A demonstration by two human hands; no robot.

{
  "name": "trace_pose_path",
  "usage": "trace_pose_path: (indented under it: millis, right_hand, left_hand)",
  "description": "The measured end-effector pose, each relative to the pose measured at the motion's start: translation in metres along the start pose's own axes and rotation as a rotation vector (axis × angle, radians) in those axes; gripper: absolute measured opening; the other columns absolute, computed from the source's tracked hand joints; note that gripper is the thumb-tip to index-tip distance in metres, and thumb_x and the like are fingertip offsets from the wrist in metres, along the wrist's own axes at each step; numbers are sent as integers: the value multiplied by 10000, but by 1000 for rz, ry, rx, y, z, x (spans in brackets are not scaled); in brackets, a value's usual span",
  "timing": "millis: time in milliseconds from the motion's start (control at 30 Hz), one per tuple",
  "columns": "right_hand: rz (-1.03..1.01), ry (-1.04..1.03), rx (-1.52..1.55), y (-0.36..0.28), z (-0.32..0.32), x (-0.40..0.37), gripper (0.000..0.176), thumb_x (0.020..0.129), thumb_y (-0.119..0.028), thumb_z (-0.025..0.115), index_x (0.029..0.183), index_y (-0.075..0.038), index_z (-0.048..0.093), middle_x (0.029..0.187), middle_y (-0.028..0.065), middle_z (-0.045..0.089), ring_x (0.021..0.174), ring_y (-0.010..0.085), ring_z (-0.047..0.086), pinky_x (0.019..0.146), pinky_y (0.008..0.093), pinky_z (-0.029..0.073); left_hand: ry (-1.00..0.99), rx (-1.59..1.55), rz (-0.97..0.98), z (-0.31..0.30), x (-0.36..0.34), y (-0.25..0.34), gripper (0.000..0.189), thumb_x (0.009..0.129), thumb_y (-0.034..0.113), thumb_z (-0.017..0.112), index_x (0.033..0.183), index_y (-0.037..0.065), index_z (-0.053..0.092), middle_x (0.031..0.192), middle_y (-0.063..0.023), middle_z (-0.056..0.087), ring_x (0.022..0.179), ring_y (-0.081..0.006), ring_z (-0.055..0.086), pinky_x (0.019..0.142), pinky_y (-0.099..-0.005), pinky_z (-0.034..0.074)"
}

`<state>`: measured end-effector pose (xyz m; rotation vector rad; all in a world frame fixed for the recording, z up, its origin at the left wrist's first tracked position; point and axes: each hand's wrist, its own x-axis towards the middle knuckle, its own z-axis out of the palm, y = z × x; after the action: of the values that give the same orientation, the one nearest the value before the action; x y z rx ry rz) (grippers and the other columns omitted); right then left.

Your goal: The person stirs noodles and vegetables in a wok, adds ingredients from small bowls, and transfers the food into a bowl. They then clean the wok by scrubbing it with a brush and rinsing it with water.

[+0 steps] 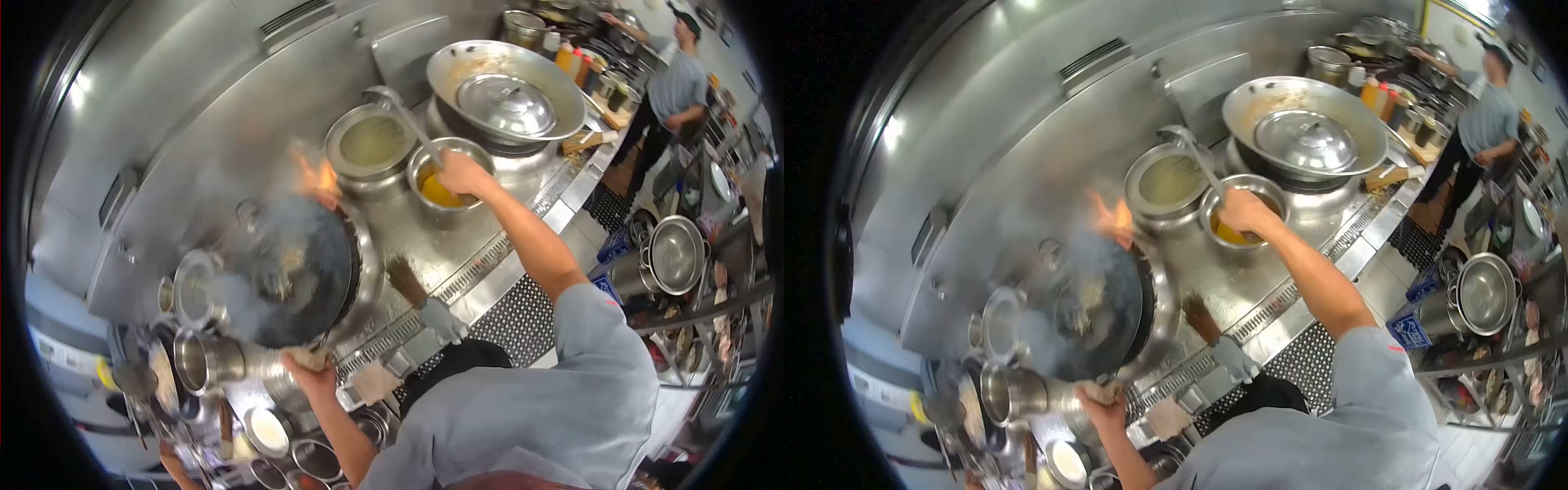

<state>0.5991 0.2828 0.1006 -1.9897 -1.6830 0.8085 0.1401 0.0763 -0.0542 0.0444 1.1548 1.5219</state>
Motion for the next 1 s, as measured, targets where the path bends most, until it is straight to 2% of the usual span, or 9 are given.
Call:
trace_pose_path:
  millis: [67,100,167,200,267,367,400,567,1000]
  right_hand:
    - [-10,-15,-45,23,12,57,199,731,-159,606,638,-1,682,589,186,640,501,275,632,496,400,520]
    - [-146,-172,-338,38,27,94,193,747,-60,531,620,29,647,667,216,652,550,275,649,514,398,524]
    - [-575,98,-275,87,98,193,58,654,-72,632,615,-35,653,722,145,676,653,289,657,628,414,521]
    - [-521,-52,186,53,63,128,49,642,-49,638,594,-60,633,703,140,659,663,290,646,628,384,518]
    - [176,-448,1706,28,74,112,78,781,-15,567,729,-72,557,595,28,558,565,174,597,498,304,500]
    - [292,-612,1969,12,93,109,79,828,-22,537,778,-79,514,636,-8,526,545,115,561,466,259,493]
    - [263,-408,1995,-7,93,85,92,825,-6,522,766,-76,512,655,25,541,520,116,542,458,255,491]
    - [250,-362,1826,-66,76,-4,123,814,-34,546,708,-85,508,600,32,511,478,138,501,432,269,454]
    - [275,-903,1919,-90,136,-184,180,854,-122,561,693,-127,479,562,-85,494,450,15,488,379,175,411]
  left_hand:
    - [-129,-5,57,-5,5,8,440,855,521,626,1081,158,521,1007,-21,585,852,-199,566,684,-387,472]
    - [-288,29,20,-16,22,10,348,874,436,642,1023,138,542,888,-35,610,773,-192,581,666,-354,493]
    - [47,98,36,42,-5,4,219,875,274,644,909,87,534,794,-62,597,671,-180,565,495,-279,440]
    - [-96,50,-18,16,29,-2,182,869,228,621,900,75,527,789,-66,592,642,-182,557,479,-278,438]
    - [-225,1,-66,0,60,-7,145,862,181,598,891,62,520,784,-70,587,613,-183,549,462,-277,436]
    - [83,169,-15,11,48,-6,89,846,125,550,875,48,517,783,-69,580,597,-188,540,479,-292,464]
    - [6,146,-8,-2,59,-9,90,846,128,542,876,47,519,784,-66,571,599,-187,536,484,-294,469]
    - [-56,152,32,5,46,-10,112,852,154,541,877,46,523,779,-54,525,586,-162,517,483,-284,467]
    - [-112,210,15,-11,74,-7,122,871,172,559,862,51,542,776,-42,555,621,-156,568,492,-264,450]
